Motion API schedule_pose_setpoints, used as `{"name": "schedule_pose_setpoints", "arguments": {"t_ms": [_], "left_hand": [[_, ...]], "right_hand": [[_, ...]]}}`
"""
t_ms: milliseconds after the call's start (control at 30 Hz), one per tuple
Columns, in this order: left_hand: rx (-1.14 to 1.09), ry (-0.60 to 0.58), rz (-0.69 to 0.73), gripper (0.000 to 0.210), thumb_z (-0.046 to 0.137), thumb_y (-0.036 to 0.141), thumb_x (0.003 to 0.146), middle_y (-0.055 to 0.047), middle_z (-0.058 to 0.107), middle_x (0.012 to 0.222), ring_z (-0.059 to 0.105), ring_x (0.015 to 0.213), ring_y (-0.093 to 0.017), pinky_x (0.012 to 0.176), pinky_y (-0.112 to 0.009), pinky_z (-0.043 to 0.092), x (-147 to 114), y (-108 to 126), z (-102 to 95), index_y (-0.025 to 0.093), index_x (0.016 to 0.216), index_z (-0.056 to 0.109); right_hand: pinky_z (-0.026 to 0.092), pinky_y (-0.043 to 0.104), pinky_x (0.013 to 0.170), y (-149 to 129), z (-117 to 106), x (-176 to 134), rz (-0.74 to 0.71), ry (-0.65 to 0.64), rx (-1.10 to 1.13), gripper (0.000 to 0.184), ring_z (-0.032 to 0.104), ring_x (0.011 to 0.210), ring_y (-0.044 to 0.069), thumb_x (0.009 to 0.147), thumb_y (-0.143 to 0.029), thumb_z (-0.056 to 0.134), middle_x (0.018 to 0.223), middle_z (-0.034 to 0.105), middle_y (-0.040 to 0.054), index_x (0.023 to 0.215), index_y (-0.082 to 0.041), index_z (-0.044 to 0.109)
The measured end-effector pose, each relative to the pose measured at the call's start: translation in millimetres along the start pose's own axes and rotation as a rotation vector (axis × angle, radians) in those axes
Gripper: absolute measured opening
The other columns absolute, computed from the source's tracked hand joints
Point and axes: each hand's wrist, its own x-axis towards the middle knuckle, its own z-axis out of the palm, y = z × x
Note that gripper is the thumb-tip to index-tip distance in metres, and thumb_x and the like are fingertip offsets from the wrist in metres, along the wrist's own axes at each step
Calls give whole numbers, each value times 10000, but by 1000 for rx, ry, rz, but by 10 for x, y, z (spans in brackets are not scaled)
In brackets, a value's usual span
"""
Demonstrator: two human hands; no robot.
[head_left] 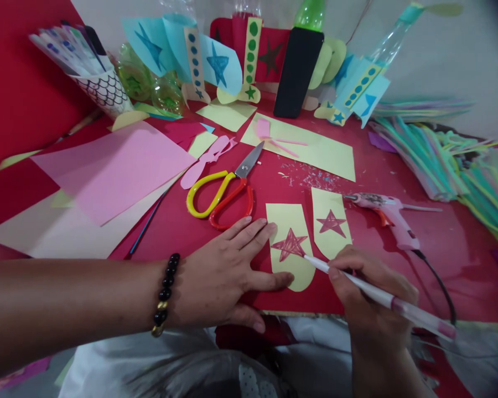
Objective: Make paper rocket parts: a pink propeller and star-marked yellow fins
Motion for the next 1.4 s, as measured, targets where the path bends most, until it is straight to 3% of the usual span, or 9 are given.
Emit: {"name": "schedule_pose_setpoints", "arguments": {"t_ms": [200,367,433,600,700,967,1100,1233,1400], "left_hand": [[8,27,10,714,539,731,788,-131,209,1590,238,1439,-383,1150,-584,192,-4,-8,18,384,1406,451],[16,22,6,725,536,738,783,-127,209,1591,233,1442,-379,1151,-580,190,-3,-10,22,392,1412,440],[20,23,4,720,544,737,780,-119,215,1591,246,1438,-374,1154,-574,186,-1,-7,19,391,1405,451],[16,23,12,713,535,736,786,-128,210,1591,252,1434,-378,1150,-577,184,3,-8,13,385,1402,459],[11,14,10,714,536,732,789,-141,209,1588,238,1439,-390,1144,-580,196,1,-9,9,384,1407,453],[10,28,9,705,543,726,790,-127,219,1589,253,1434,-375,1150,-577,189,-4,-8,7,383,1401,464],[10,29,12,711,540,733,785,-122,220,1589,254,1435,-373,1153,-575,186,-1,-7,6,382,1399,466],[12,19,6,718,538,731,786,-129,234,1583,237,1442,-375,1153,-575,193,-5,-4,5,382,1408,451],[1,8,7,712,530,731,791,-149,229,1579,221,1446,-386,1149,-587,189,-6,-7,11,379,1405,453]], "right_hand": [[432,276,545,-25,28,7,28,-124,73,120,556,622,137,752,-82,655,710,595,-2,816,-181,636],[386,284,516,-83,66,-9,105,147,4,147,533,575,135,793,-132,617,631,561,-9,662,-192,593],[391,289,521,-90,70,-14,104,190,-2,139,552,594,146,796,-142,616,641,579,-2,669,-197,606],[383,285,507,-82,64,-11,93,86,-13,128,543,577,137,795,-149,631,643,582,-5,679,-197,607],[372,288,495,-96,70,-4,101,150,-13,148,523,554,136,799,-161,617,626,567,-5,657,-195,595],[402,296,525,-100,74,-3,92,168,-19,126,559,586,150,793,-163,622,659,597,6,672,-197,607],[420,296,554,-68,57,-10,89,51,-2,94,577,617,153,793,-150,627,674,602,2,713,-196,614],[400,290,537,-53,39,-18,71,103,-28,128,560,597,139,803,-140,621,663,592,-4,689,-195,599],[398,282,550,-71,45,-9,91,72,-17,143,556,605,130,811,-136,616,659,585,-12,683,-197,598]]}}
